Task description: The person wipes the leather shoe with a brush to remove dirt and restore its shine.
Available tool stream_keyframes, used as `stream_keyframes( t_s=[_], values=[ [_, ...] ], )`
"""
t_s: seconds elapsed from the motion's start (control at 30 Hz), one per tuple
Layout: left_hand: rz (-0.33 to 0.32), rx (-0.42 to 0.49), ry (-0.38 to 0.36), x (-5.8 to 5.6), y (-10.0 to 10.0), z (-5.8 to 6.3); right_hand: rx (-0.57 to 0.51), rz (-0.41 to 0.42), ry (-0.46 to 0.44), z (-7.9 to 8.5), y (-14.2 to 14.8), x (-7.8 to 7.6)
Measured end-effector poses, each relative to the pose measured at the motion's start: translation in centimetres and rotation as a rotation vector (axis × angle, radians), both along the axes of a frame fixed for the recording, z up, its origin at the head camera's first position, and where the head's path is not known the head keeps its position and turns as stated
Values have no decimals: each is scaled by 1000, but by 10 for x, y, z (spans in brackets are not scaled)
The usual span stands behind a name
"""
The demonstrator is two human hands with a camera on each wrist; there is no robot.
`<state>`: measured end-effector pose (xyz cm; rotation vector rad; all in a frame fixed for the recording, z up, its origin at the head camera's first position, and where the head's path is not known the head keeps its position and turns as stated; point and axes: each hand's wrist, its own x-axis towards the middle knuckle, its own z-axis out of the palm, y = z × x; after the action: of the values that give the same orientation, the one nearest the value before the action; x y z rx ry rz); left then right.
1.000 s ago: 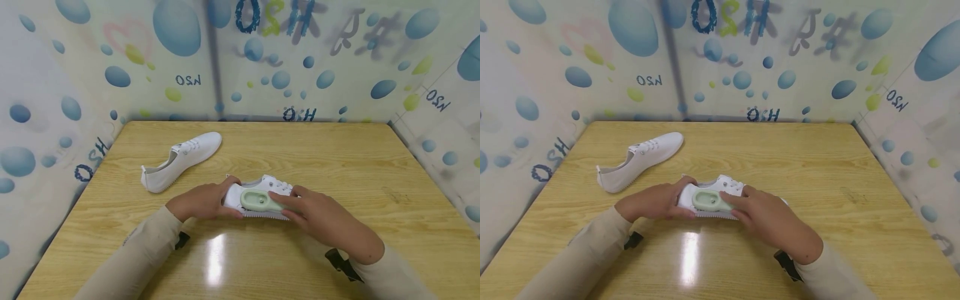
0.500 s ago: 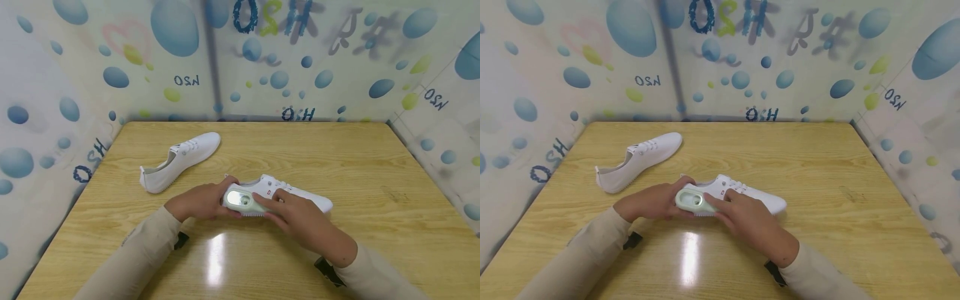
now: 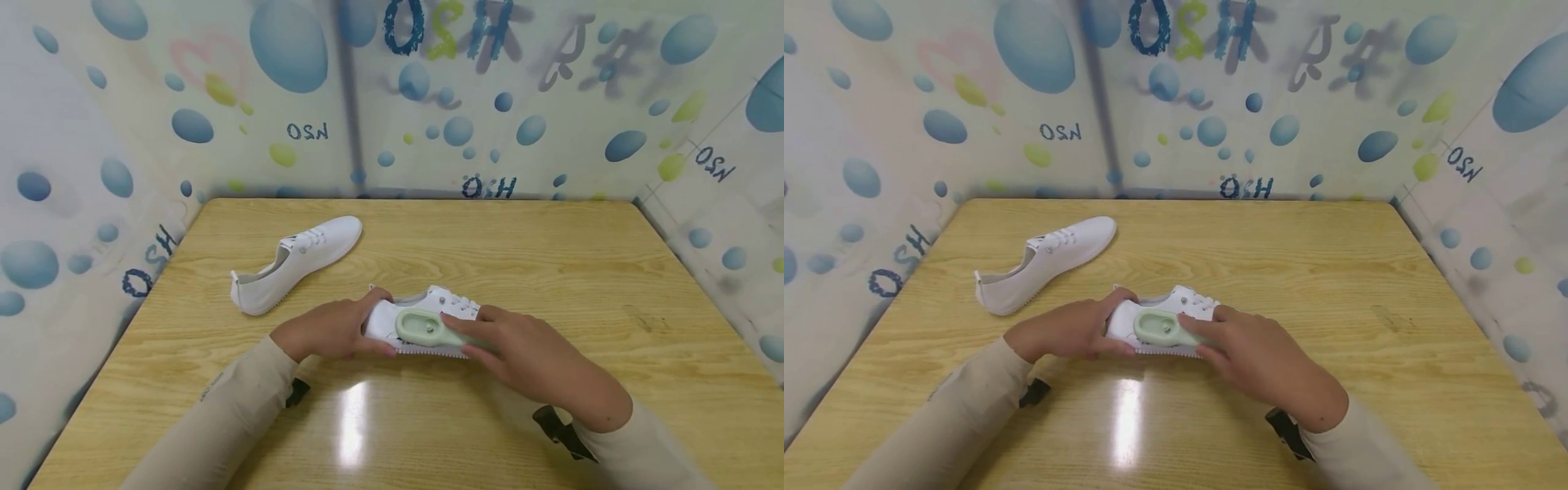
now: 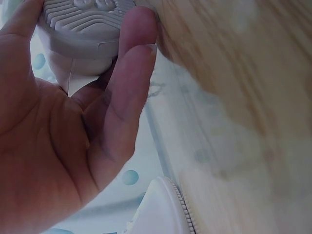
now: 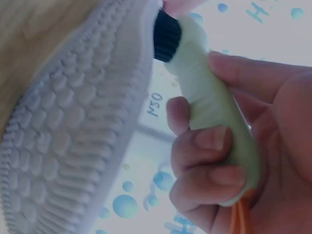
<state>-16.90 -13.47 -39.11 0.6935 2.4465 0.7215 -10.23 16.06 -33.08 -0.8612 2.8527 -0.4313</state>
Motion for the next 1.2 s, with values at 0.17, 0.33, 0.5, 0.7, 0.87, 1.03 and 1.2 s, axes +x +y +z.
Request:
stream_keyframes(
  t_s=[0.17, 0.33, 0.5, 0.7, 0.87, 1.03, 1.2],
  values=[
    [1, 9, -8, -1, 0, 0, -17, -4, 22, -6, -2, -1],
    [6, 44, -19, -2, -1, 0, -62, 51, 178, -23, -14, -2],
    [15, 54, -29, -3, -2, 0, -78, 54, 249, -27, -17, -2],
    [17, 30, -30, -2, 0, 1, -7, -8, 91, -14, -7, -3],
    [37, 28, -52, -3, -1, -1, -12, -26, 41, -5, 1, -3],
    [65, 42, -78, -3, -1, -1, -41, -30, 108, -11, -1, -4],
    [74, 46, -76, -3, -1, -1, -56, -22, 166, -22, -8, -5]
  ],
)
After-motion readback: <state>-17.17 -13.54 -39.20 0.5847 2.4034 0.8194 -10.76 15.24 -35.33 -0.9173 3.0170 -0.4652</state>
